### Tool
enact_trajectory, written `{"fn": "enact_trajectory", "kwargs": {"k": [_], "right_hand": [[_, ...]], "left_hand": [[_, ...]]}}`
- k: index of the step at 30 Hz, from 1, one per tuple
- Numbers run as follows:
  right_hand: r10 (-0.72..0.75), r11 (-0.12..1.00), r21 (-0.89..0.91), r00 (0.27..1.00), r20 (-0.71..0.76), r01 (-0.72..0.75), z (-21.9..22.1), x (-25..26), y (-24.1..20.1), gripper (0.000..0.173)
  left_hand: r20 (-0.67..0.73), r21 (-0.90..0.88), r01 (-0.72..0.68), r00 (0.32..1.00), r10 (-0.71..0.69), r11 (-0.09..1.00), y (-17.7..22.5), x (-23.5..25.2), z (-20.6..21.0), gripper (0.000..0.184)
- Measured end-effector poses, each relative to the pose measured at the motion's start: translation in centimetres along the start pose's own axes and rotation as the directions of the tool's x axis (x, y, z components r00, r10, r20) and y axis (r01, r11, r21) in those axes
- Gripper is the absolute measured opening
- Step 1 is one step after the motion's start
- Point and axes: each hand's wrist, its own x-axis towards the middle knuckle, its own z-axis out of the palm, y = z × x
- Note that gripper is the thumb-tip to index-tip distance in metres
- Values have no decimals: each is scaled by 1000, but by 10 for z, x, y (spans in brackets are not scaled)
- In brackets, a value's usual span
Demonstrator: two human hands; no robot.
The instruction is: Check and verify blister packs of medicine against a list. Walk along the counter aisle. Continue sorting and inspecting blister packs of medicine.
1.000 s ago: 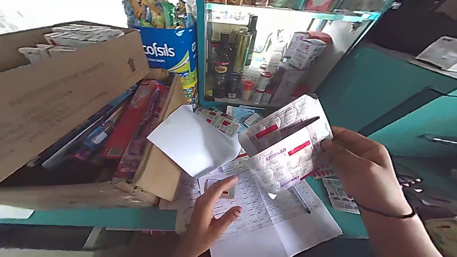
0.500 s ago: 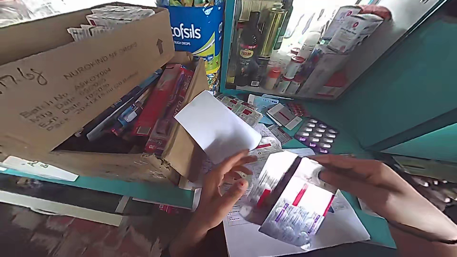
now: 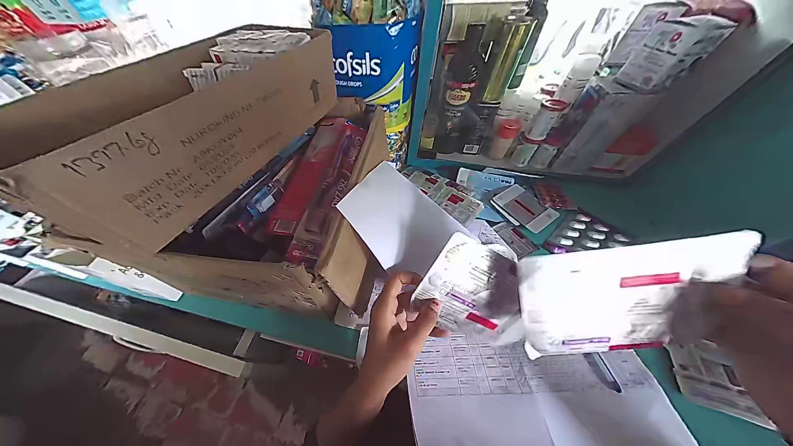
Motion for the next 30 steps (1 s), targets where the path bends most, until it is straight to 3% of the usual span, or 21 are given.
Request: {"fn": "enact_trajectory", "kwargs": {"k": [4, 7, 14, 19, 24, 30], "right_hand": [[160, 972, 179, 986, -48, -149, 3, -15, -5, 33], [212, 959, 201, 976, -50, -198, 16, -22, -2, 35], [146, 960, 246, 988, -45, -131, 31, -19, 15, 42], [89, 983, 167, 992, -91, -73, 44, -13, 23, 40], [128, 980, 165, 985, -116, -108, 48, -9, 25, 34], [142, 966, 231, 983, -115, -113, 39, -5, 23, 31]], "left_hand": [[-27, -140, 57, 998, -62, 988, -4, -3, 8, 27], [10, -231, 58, 998, -57, 971, -9, -4, 13, 29], [98, -373, 134, 990, -104, 918, -9, -9, 20, 30], [159, -400, 148, 983, -90, 904, -9, -12, 19, 30], [163, -454, 166, 981, -102, 875, -11, -11, 16, 32], [93, -371, 176, 984, -152, 912, -13, -11, 16, 31]]}}
